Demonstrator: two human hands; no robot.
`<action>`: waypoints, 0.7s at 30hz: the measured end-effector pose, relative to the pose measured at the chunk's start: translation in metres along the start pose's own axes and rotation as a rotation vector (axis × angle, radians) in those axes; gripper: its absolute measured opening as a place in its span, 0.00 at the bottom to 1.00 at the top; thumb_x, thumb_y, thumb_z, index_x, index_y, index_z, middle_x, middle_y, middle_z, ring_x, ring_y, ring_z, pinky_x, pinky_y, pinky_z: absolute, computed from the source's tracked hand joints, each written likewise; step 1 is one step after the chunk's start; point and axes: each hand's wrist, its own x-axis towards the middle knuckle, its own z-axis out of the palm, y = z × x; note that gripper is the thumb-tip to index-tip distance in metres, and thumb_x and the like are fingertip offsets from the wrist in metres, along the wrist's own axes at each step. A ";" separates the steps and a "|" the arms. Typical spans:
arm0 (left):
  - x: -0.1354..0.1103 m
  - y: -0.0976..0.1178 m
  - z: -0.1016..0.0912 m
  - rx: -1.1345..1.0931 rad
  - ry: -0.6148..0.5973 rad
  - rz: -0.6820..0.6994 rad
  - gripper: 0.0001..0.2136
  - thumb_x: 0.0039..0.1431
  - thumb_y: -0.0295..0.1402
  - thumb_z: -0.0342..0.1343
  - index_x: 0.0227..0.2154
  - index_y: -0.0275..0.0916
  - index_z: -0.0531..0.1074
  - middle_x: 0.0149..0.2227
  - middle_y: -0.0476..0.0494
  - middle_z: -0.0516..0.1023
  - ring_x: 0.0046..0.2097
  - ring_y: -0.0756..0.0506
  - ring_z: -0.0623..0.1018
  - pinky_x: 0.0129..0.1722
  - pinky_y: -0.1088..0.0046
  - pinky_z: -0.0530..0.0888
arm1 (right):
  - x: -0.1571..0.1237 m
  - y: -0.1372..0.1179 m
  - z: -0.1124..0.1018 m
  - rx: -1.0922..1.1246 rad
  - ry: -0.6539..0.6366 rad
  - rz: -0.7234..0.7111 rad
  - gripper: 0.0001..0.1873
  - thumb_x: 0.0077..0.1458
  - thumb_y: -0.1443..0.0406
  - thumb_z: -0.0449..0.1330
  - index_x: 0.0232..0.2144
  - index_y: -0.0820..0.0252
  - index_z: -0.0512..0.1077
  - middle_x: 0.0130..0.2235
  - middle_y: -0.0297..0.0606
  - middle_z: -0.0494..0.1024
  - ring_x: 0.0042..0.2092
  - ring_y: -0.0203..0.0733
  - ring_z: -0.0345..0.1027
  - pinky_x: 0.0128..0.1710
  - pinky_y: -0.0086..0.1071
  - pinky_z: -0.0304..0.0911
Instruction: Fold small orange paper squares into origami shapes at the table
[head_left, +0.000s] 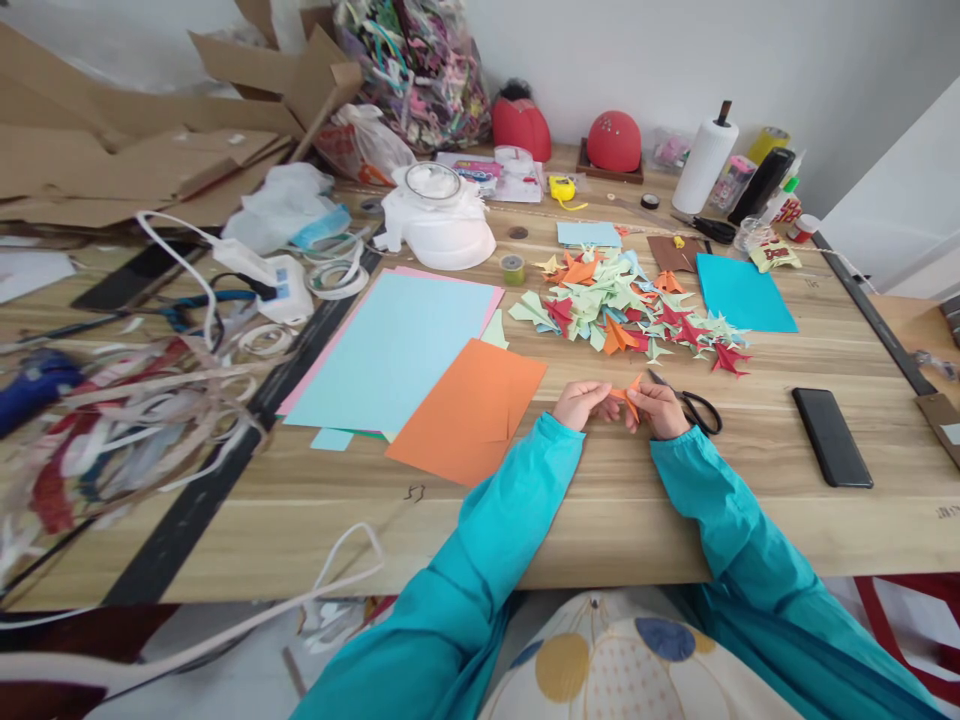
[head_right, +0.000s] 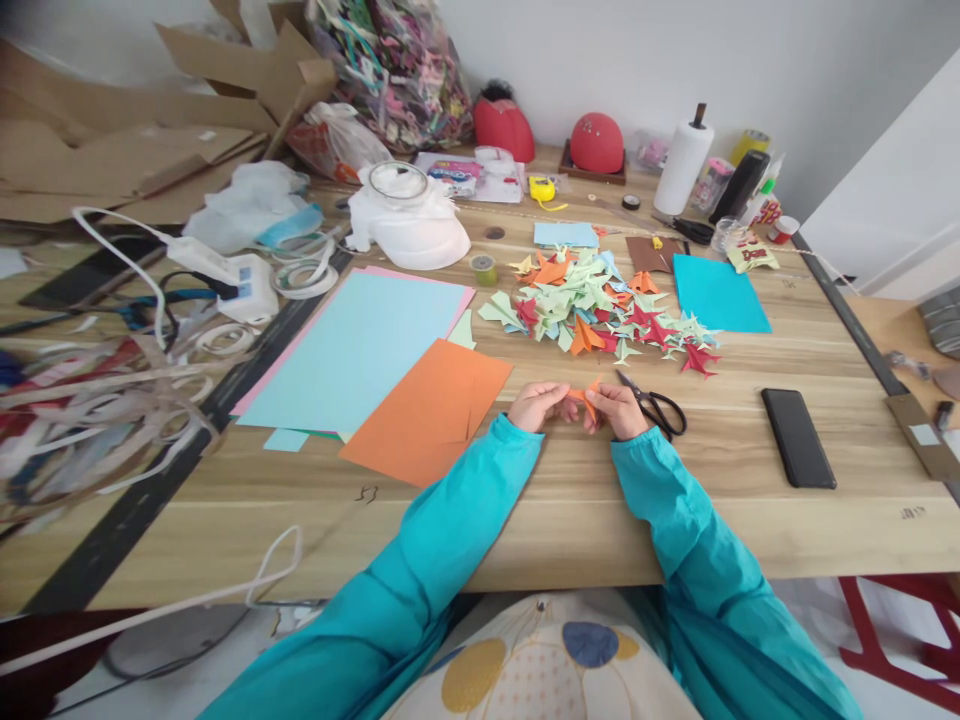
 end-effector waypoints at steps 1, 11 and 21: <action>0.000 0.000 0.000 -0.012 0.004 -0.004 0.19 0.40 0.46 0.60 0.22 0.29 0.73 0.18 0.43 0.74 0.21 0.50 0.72 0.22 0.75 0.67 | 0.000 0.000 0.000 0.003 0.001 -0.001 0.15 0.46 0.56 0.60 0.20 0.62 0.69 0.15 0.34 0.72 0.14 0.34 0.60 0.12 0.27 0.56; 0.000 0.000 0.002 0.056 0.160 0.048 0.13 0.44 0.40 0.59 0.19 0.32 0.69 0.15 0.48 0.70 0.19 0.53 0.70 0.21 0.77 0.66 | 0.001 0.002 -0.002 0.050 0.041 -0.039 0.15 0.46 0.57 0.60 0.18 0.62 0.68 0.14 0.35 0.72 0.13 0.33 0.60 0.12 0.26 0.57; 0.003 -0.002 -0.001 -0.052 0.121 0.036 0.16 0.44 0.43 0.58 0.18 0.33 0.66 0.15 0.51 0.66 0.19 0.52 0.70 0.20 0.77 0.65 | 0.002 0.002 0.000 0.086 0.090 -0.031 0.14 0.45 0.57 0.61 0.19 0.62 0.67 0.14 0.32 0.70 0.14 0.32 0.60 0.12 0.25 0.57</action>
